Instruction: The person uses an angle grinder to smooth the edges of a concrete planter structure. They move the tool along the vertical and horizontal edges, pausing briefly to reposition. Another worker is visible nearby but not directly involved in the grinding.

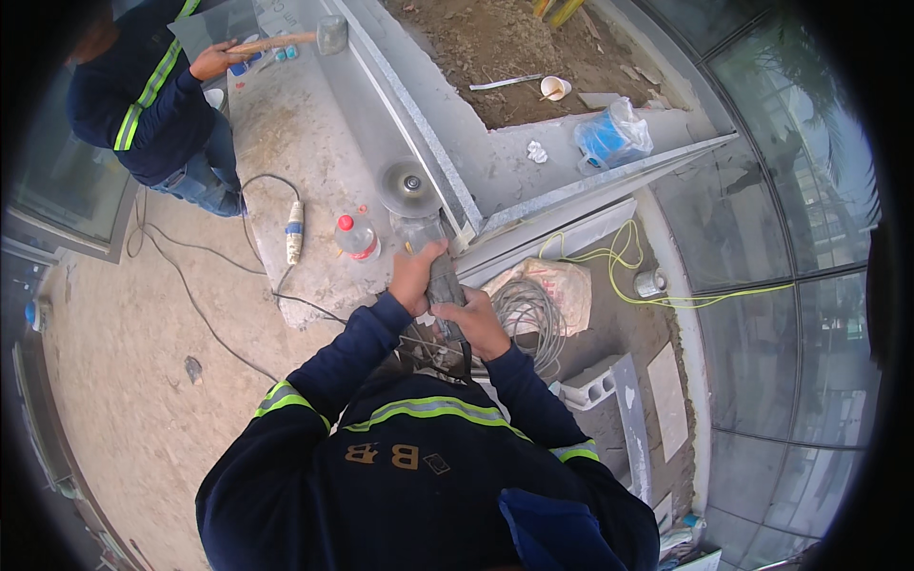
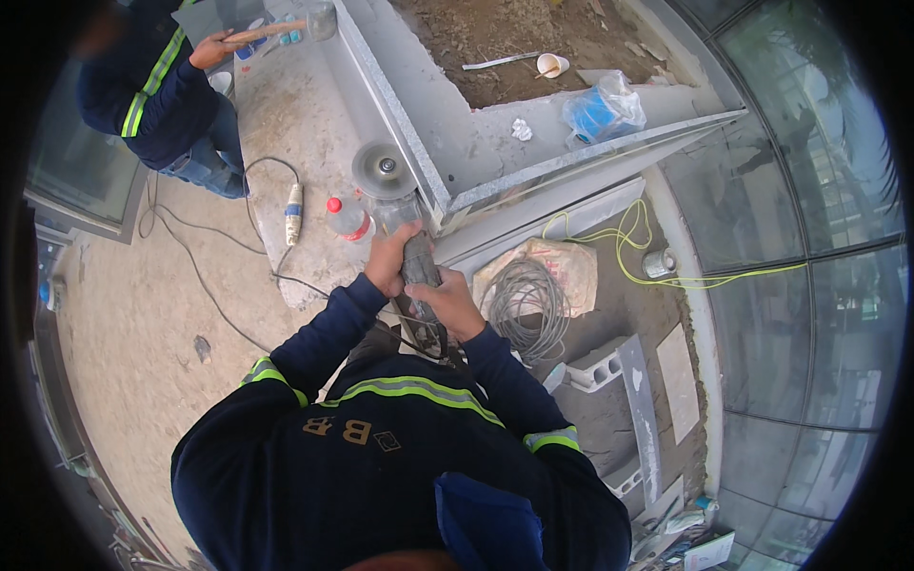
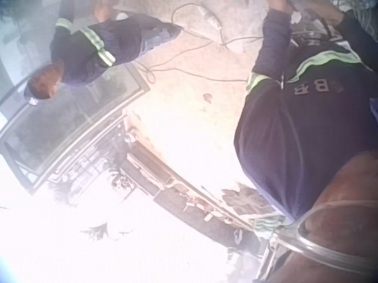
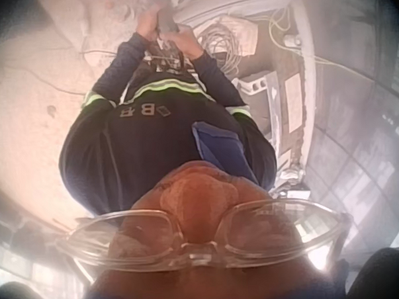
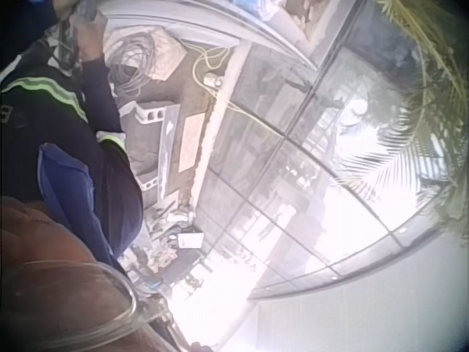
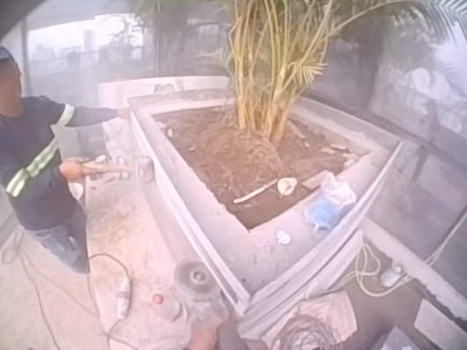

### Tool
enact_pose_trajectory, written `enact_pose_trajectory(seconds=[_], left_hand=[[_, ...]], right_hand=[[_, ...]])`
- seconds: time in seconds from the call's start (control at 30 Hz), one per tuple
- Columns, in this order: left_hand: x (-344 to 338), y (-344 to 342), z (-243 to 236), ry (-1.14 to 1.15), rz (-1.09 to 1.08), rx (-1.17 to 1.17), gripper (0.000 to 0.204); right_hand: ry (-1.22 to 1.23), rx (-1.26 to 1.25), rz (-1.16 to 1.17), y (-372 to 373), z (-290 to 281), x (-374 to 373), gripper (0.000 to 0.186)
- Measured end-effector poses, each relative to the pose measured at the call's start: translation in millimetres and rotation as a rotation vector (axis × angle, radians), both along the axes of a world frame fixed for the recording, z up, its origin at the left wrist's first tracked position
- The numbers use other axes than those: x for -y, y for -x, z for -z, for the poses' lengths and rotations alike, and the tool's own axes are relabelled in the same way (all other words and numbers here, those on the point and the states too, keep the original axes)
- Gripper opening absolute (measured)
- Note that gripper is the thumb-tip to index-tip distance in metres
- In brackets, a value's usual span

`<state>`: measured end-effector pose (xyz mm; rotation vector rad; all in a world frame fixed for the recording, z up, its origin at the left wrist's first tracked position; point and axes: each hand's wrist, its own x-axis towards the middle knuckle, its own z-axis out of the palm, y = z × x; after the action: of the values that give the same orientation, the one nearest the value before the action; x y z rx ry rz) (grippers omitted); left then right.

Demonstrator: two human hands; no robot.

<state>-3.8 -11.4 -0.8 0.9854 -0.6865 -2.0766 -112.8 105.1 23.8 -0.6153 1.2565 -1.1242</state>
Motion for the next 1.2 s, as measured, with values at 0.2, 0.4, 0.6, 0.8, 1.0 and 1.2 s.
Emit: enact_pose_trajectory(seconds=[0.2, 0.4, 0.6, 0.8, 1.0, 1.2], left_hand=[[-30.7, -3.9, -7.3, -0.024, -0.057, 0.009, 0.034], [-49.8, -4.8, -10.6, -0.052, -0.077, -0.009, 0.034], [-61.2, -4.3, -2.7, -0.04, -0.055, -0.002, 0.039], [-73.1, -2.8, -8.2, -0.051, -0.062, -0.002, 0.037], [-84.6, -1.5, -3.7, -0.054, -0.068, -0.01, 0.034], [-92.5, 0.1, -8.7, -0.061, -0.081, -0.013, 0.034]], right_hand=[[0.026, -0.061, -0.04, -1.6, -2.5, -26.1, 0.027], [0.037, -0.051, -0.06, -0.9, -7.7, -43.5, 0.023], [0.029, -0.035, -0.064, 1.7, -4.4, -55.8, 0.024], [0.023, -0.024, -0.056, 1.6, -10.0, -65.9, 0.024], [0.021, -0.011, -0.072, 2.5, -14.0, -76.8, 0.021], [0.025, -0.007, -0.074, 4.6, -13.3, -83.8, 0.02]])
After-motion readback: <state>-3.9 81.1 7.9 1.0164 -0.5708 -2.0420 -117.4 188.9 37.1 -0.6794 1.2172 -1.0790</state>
